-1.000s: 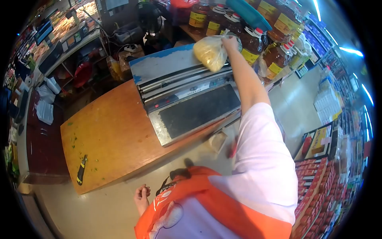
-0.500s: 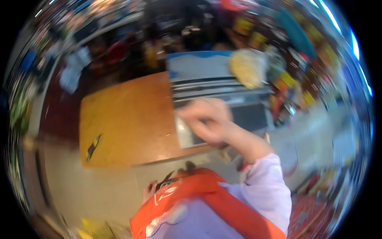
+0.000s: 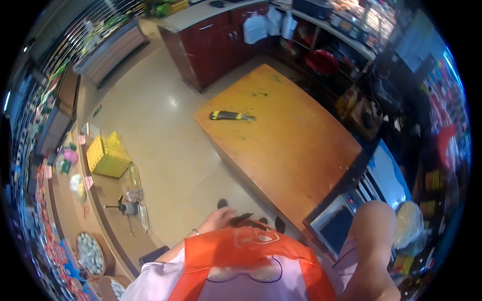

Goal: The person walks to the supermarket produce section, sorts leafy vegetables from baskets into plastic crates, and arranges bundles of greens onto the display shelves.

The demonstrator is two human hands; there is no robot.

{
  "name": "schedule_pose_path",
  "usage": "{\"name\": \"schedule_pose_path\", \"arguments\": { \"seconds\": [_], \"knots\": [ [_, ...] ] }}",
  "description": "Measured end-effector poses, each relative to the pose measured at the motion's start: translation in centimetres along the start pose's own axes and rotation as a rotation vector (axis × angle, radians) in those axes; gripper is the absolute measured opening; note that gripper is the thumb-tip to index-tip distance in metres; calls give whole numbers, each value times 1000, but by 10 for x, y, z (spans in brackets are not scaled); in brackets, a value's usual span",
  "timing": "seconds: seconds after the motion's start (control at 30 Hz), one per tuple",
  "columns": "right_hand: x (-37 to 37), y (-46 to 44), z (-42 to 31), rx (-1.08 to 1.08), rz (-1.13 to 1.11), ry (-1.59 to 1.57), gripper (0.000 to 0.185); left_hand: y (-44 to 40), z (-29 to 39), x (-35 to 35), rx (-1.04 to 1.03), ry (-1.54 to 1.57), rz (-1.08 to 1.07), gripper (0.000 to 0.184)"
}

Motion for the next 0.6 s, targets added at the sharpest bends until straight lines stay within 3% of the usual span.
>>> {"name": "schedule_pose_path", "arguments": {
  "seconds": [0.2, 0.3, 0.4, 0.6],
  "knots": [
    [-66, -5, 76, 77, -32, -112, 18, 10, -14, 111, -44, 118, 119, 26],
    [-105, -4, 131, 48, -49, -189, 16, 26, -14, 185, 96, 87, 210, 27],
    [-140, -2, 181, 79, -15, -235, 18, 35, -21, 251, -133, -68, 291, 28],
    [-181, 18, 264, 133, 57, -296, 21, 21, -47, 332, 42, 74, 382, 32]
  ]
}}
Point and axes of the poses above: each hand's wrist, its own y-axis away from the middle knuckle, its own x-axis out of the back of the hand, z = x × y, the point moved 7 cm from there along -y, towards the middle knuckle
